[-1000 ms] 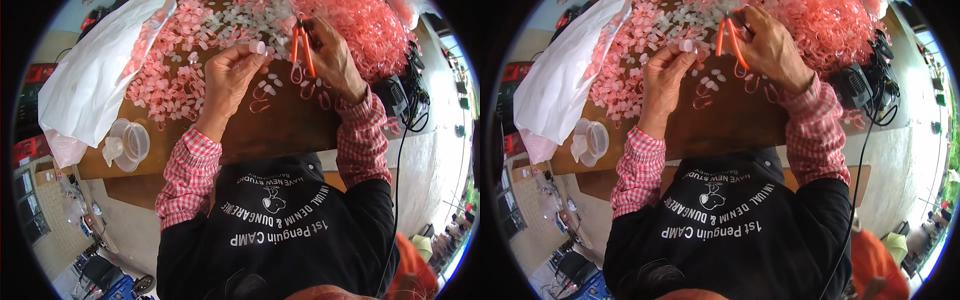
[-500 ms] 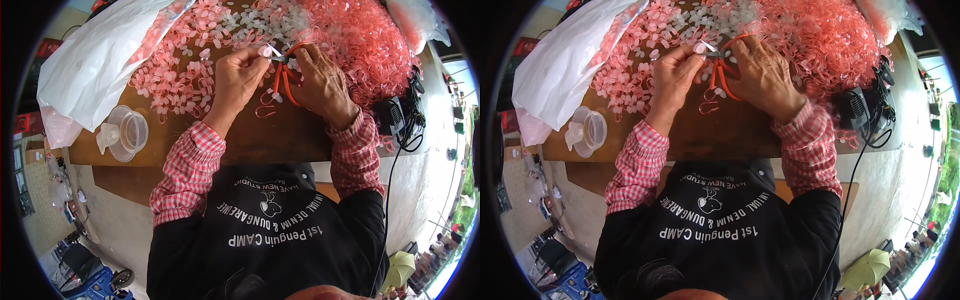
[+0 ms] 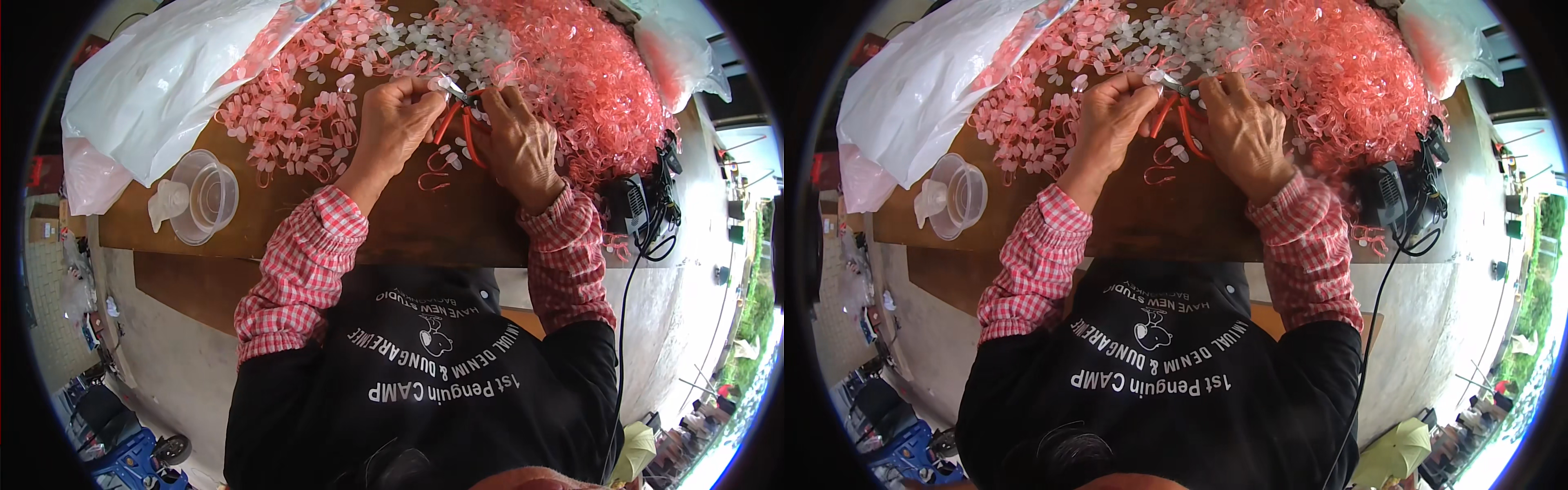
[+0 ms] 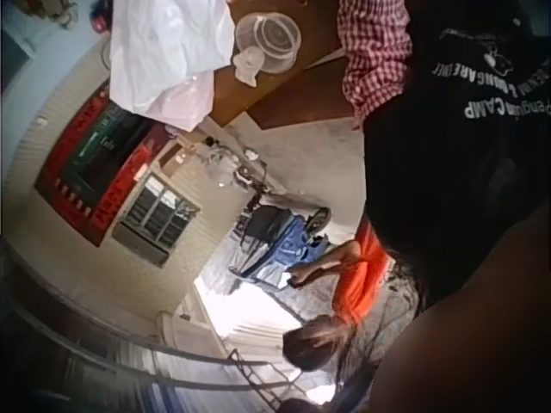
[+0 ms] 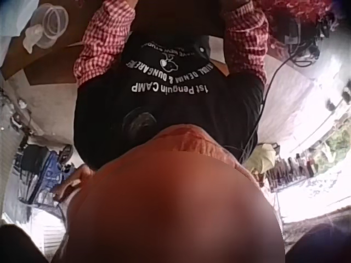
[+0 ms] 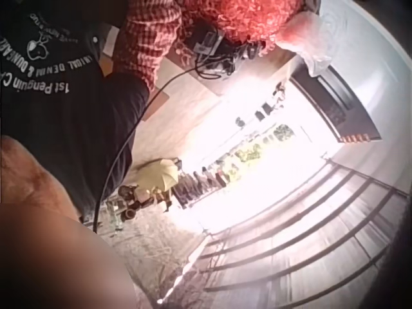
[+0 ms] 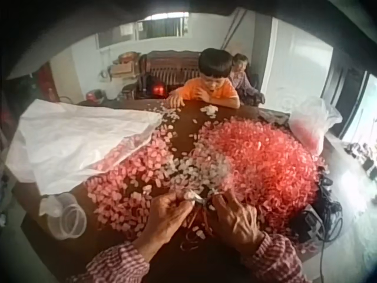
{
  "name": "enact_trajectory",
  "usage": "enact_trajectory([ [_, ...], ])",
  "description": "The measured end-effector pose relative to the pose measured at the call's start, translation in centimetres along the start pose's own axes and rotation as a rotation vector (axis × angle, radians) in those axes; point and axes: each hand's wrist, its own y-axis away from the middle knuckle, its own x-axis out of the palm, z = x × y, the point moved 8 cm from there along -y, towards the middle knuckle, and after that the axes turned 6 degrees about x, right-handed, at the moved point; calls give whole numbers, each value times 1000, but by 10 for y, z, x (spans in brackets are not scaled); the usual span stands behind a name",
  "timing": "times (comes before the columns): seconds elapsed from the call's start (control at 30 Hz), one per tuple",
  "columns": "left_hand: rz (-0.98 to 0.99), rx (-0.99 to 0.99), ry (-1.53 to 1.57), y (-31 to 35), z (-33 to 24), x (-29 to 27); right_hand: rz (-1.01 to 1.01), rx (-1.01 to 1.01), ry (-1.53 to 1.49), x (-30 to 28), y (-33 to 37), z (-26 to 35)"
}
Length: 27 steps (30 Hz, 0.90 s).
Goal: The recorder uses scissors to trim excess plastic from small artificial flower components at a table.
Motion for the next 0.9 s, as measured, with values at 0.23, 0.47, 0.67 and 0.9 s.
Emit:
enact_trajectory([
  [0.23, -18, 12, 118, 1, 1, 1, 35, 5, -22, 5, -1, -7],
  [0.47, 24, 148, -23, 3, -18, 5, 203, 323, -746, 19, -2, -47],
  [0.67, 134, 174, -114, 10, -7, 16, 242, 231, -814, 19, -7, -29],
  [0.9, 184, -4, -13, 9, 10, 20, 160, -15, -492, 8, -9, -19],
])
